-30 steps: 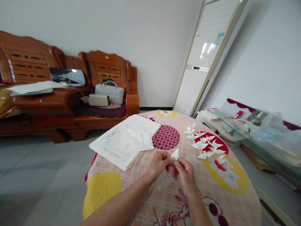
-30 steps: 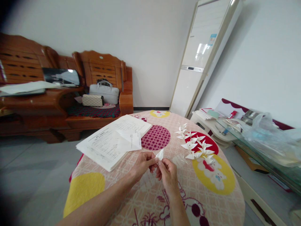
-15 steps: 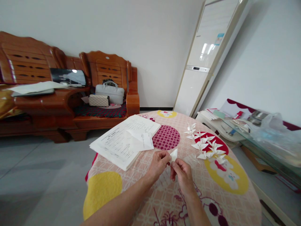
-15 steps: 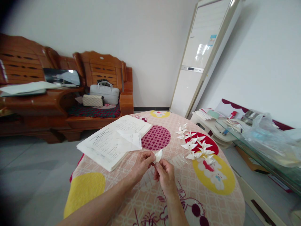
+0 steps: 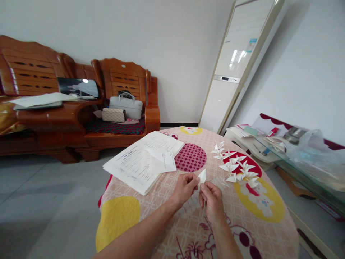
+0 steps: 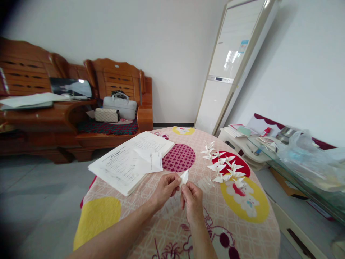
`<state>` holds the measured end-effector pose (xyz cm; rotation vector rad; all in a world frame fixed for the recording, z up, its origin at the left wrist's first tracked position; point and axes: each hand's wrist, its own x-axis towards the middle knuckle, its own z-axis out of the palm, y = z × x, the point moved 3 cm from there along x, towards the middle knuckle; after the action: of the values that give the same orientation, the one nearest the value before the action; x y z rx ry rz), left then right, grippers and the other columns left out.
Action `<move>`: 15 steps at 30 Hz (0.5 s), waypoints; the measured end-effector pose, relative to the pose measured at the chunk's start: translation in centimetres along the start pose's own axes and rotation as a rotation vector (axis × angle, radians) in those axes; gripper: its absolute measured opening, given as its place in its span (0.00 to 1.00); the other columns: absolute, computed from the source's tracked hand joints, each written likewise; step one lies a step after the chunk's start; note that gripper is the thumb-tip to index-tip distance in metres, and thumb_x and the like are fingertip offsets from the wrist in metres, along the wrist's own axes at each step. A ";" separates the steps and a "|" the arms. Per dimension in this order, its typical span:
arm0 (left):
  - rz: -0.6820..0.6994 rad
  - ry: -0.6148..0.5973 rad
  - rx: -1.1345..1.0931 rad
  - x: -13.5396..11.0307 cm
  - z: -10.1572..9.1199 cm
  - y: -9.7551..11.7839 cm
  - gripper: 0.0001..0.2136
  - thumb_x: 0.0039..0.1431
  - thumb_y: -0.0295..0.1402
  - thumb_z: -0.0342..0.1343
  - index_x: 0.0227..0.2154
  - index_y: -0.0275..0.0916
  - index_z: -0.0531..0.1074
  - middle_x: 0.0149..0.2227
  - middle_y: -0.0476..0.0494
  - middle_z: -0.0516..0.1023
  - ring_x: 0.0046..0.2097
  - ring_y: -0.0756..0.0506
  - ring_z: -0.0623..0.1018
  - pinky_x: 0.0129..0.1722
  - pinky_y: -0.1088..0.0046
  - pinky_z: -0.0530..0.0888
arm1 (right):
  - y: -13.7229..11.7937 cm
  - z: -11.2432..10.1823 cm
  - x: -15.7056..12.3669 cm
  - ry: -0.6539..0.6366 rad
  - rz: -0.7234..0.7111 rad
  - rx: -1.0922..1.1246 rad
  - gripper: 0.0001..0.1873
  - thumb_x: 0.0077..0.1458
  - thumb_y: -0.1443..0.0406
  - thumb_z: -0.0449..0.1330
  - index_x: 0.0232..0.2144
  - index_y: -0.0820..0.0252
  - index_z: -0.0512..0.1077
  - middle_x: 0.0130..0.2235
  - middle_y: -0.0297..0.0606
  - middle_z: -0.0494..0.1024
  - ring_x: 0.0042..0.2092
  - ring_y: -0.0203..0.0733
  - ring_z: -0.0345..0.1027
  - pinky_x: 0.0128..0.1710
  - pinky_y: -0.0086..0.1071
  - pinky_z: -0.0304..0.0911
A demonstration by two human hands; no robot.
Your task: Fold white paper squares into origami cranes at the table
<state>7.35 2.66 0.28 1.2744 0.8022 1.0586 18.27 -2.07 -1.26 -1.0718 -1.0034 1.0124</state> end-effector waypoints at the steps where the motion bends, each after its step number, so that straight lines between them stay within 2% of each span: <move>1: -0.015 -0.034 0.001 0.1 0.1 -0.2 0.17 0.56 0.43 0.53 0.19 0.36 0.64 0.15 0.54 0.63 0.16 0.55 0.61 0.18 0.78 0.57 | 0.1 -0.1 0.0 0.009 -0.006 -0.005 0.19 0.56 0.57 0.58 0.18 0.58 0.60 0.14 0.23 0.56 0.14 0.28 0.48 0.15 0.26 0.42; 4: -0.008 -0.084 0.096 0.3 0.0 -0.6 0.19 0.58 0.46 0.51 0.21 0.36 0.64 0.16 0.54 0.63 0.17 0.54 0.62 0.18 0.77 0.58 | 0.2 -0.4 0.2 0.026 -0.024 -0.044 0.19 0.57 0.56 0.58 0.19 0.58 0.60 0.13 0.23 0.57 0.15 0.28 0.47 0.16 0.27 0.42; 9: 0.184 -0.043 0.298 0.5 0.0 -0.4 0.20 0.62 0.44 0.48 0.19 0.36 0.64 0.19 0.52 0.64 0.23 0.54 0.64 0.23 0.78 0.59 | 0.2 -0.4 0.2 0.025 -0.029 -0.041 0.20 0.57 0.57 0.58 0.18 0.58 0.60 0.12 0.23 0.57 0.14 0.28 0.46 0.16 0.28 0.41; 12: 0.201 -0.044 0.261 0.4 0.3 -0.6 0.20 0.63 0.45 0.47 0.20 0.36 0.63 0.19 0.52 0.64 0.22 0.54 0.63 0.23 0.78 0.59 | 0.3 -0.3 0.2 0.024 -0.019 0.014 0.20 0.57 0.56 0.58 0.18 0.58 0.60 0.12 0.23 0.57 0.13 0.28 0.46 0.15 0.27 0.40; 15: 0.132 -0.100 0.172 0.4 0.6 -1.1 0.20 0.63 0.47 0.46 0.22 0.37 0.61 0.17 0.54 0.62 0.19 0.55 0.61 0.19 0.78 0.58 | 0.5 -0.4 0.3 0.032 0.013 0.052 0.20 0.57 0.56 0.58 0.19 0.57 0.60 0.12 0.22 0.57 0.13 0.28 0.46 0.14 0.27 0.39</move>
<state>8.25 2.84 -0.66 1.5320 0.7530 1.0383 18.63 -1.78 -1.79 -1.0491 -0.9404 1.0234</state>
